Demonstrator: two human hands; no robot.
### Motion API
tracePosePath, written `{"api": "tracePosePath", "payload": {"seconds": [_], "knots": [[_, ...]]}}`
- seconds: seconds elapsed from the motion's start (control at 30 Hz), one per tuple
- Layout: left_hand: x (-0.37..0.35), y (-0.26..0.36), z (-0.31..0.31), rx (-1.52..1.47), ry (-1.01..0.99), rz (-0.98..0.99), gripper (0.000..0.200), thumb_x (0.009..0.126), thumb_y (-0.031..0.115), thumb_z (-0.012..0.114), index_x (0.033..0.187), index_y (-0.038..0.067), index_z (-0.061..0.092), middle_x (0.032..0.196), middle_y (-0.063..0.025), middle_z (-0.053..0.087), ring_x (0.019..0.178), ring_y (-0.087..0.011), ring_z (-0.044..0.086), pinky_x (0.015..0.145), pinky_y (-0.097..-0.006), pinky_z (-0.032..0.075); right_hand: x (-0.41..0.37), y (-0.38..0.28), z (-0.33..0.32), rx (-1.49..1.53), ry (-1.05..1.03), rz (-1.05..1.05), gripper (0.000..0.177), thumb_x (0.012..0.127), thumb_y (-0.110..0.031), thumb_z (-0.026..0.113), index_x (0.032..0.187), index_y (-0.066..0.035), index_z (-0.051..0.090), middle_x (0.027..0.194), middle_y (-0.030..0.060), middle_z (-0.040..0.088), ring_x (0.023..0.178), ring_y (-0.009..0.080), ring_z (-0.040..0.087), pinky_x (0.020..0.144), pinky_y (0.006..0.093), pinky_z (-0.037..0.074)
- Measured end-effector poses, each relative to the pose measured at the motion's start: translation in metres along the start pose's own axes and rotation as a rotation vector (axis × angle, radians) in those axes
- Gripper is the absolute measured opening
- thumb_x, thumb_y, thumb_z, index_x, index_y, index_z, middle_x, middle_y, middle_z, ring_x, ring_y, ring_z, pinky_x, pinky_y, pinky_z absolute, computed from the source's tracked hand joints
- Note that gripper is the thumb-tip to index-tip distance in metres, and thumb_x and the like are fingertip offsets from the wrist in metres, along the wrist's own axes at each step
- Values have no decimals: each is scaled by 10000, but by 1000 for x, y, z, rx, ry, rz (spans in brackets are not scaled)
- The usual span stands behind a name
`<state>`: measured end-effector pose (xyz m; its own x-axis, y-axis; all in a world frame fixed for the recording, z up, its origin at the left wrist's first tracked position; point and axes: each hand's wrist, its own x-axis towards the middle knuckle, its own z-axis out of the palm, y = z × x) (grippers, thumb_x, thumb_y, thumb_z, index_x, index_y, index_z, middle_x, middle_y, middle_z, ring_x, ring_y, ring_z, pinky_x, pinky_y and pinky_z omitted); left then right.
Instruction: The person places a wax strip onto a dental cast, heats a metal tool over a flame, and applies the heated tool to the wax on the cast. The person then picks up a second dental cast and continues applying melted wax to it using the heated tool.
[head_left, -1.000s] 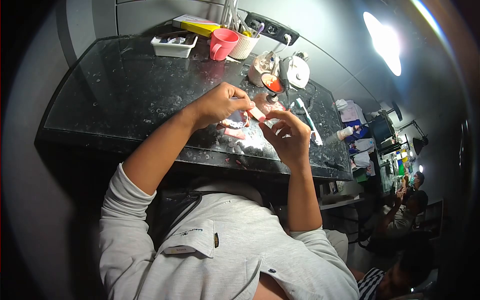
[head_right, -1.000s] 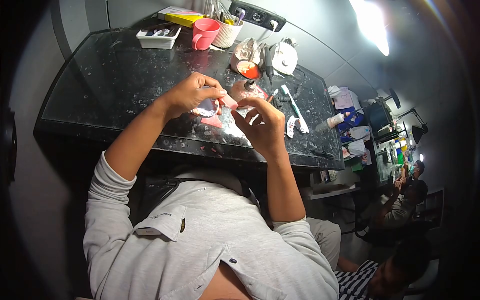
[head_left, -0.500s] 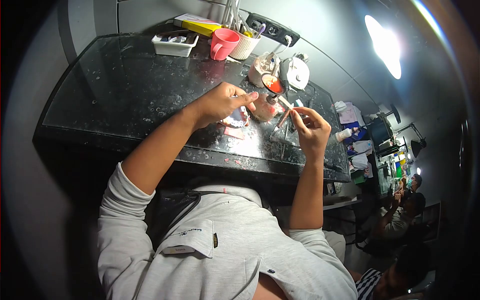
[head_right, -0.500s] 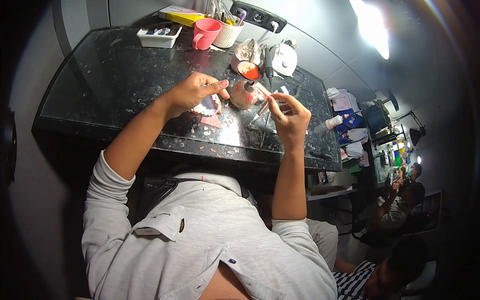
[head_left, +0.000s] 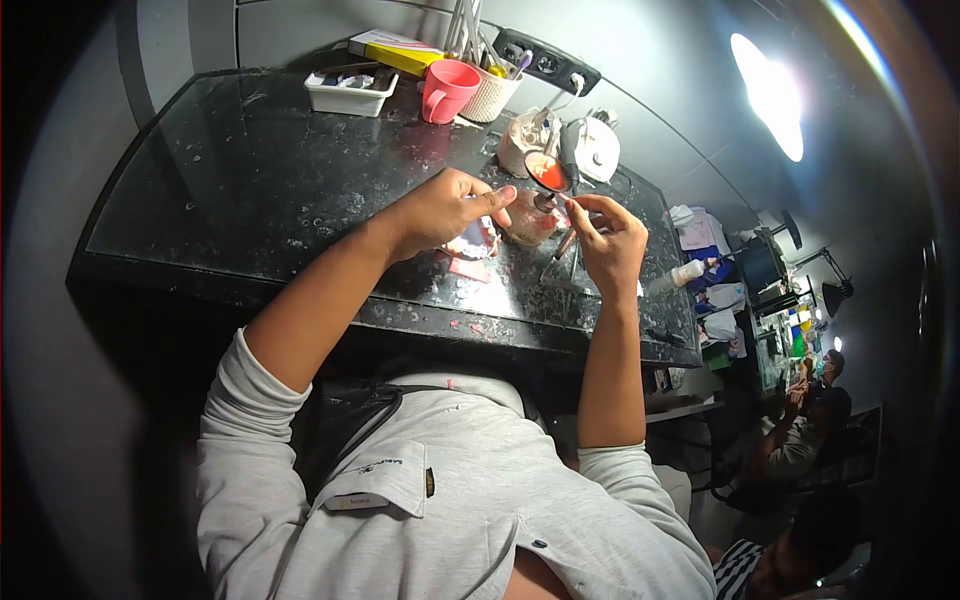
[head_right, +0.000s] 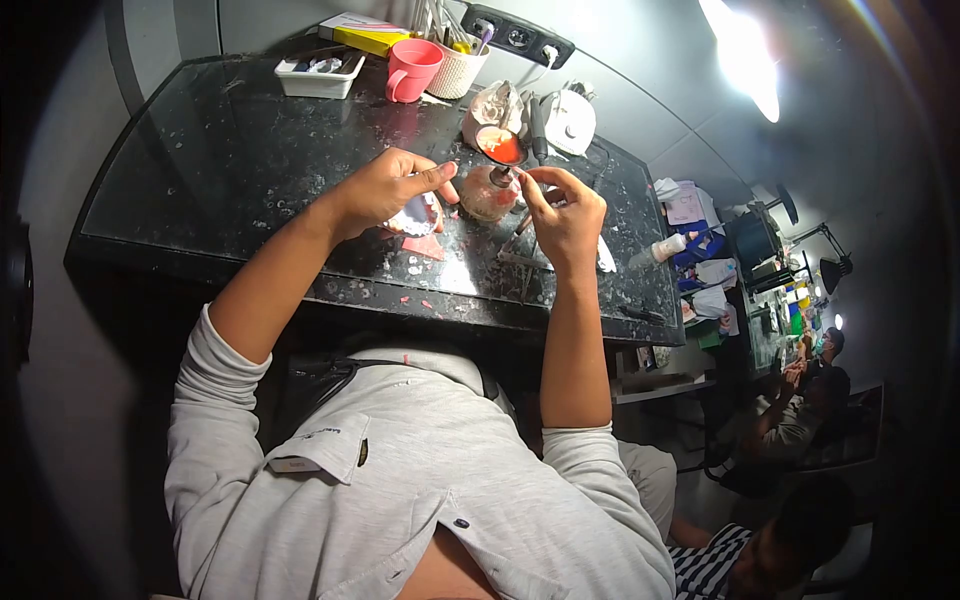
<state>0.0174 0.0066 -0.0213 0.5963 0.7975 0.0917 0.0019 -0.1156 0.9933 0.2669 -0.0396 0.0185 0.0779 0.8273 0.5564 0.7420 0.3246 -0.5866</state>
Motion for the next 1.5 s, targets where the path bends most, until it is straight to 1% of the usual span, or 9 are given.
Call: {"api": "tracePosePath", "payload": {"seconds": [0.4, 0.5, 0.6, 0.77, 0.87, 1.0, 1.07, 1.3, 1.5], "knots": [[-3, 5, 1, 67, 25, 38, 468, 1033, 436, 598, 984, -10, 731, 829, -75, 705, 706, -89, 643, 677, -244, 496, -20, 1, -16, 203, 5, 9, 138, 921, -117, 762, 959, 16, 760, 793, 36, 742, 633, 54, 624, 569, 207, 457], [-8, 13, 6, 54, 2, -16, 442, 1035, 415, 602, 1013, -6, 736, 857, -66, 706, 745, -75, 619, 724, -242, 488, -27, -25, -17, 504, -127, 130, 130, 961, -86, 713, 972, 43, 726, 847, 70, 752, 599, 42, 590, 506, 193, 421], [-8, 11, 9, 41, 23, 130, 427, 1038, 395, 603, 1026, -10, 735, 861, -45, 702, 767, -75, 618, 744, -240, 488, -27, -29, -14, 668, -264, 227, 154, 973, -136, 700, 950, 13, 727, 818, 68, 741, 558, 41, 561, 449, 172, 370], [-2, 1, 6, -13, -35, 198, 285, 1020, 235, 628, 981, -27, 734, 861, -36, 709, 749, -87, 640, 734, -254, 509, -19, -24, -8, 699, -453, 317, 155, 978, -151, 695, 937, -3, 711, 803, 59, 724, 538, 34, 551, 425, 171, 362], [-3, 2, 6, -45, -66, 174, 222, 987, 170, 641, 961, -29, 737, 863, -45, 720, 757, -92, 653, 731, -259, 517, -19, -22, -1, 702, -358, 349, 151, 971, -148, 715, 942, -1, 701, 805, 49, 723, 535, 27, 563, 417, 163, 349], [-5, 3, 4, -64, -124, 55, 224, 969, 174, 651, 962, -31, 740, 868, -52, 728, 757, -99, 665, 727, -261, 525, -20, -29, 5, 723, -270, 326, 168, 992, -152, 690, 955, 11, 691, 815, 47, 722, 541, 42, 571, 436, 171, 376], [-10, 11, 6, -5, -187, 184, 241, 956, 205, 674, 977, -24, 743, 862, -60, 730, 750, -101, 669, 718, -261, 526, -21, -33, 8, 693, -271, 278, 164, 1000, -145, 678, 981, 17, 693, 821, 42, 719, 562, 38, 566, 458, 171, 385], [-10, 10, 4, -19, -137, 232, 237, 930, 232, 718, 990, 5, 748, 828, -47, 725, 752, -84, 660, 715, -251, 516, -22, -32, 14, 413, -317, 53, 133, 969, -96, 711, 1049, 9, 695, 815, 20, 704, 637, 42, 560, 543, 211, 433], [-6, 3, 6, 26, -99, 274, 208, 902, 202, 761, 949, 1, 739, 835, -32, 708, 738, -82, 642, 666, -237, 506, -24, -45, 16, 583, -336, 108, 193, 943, -95, 746, 1087, 11, 675, 883, 38, 718, 689, 48, 598, 567, 212, 462]]}}
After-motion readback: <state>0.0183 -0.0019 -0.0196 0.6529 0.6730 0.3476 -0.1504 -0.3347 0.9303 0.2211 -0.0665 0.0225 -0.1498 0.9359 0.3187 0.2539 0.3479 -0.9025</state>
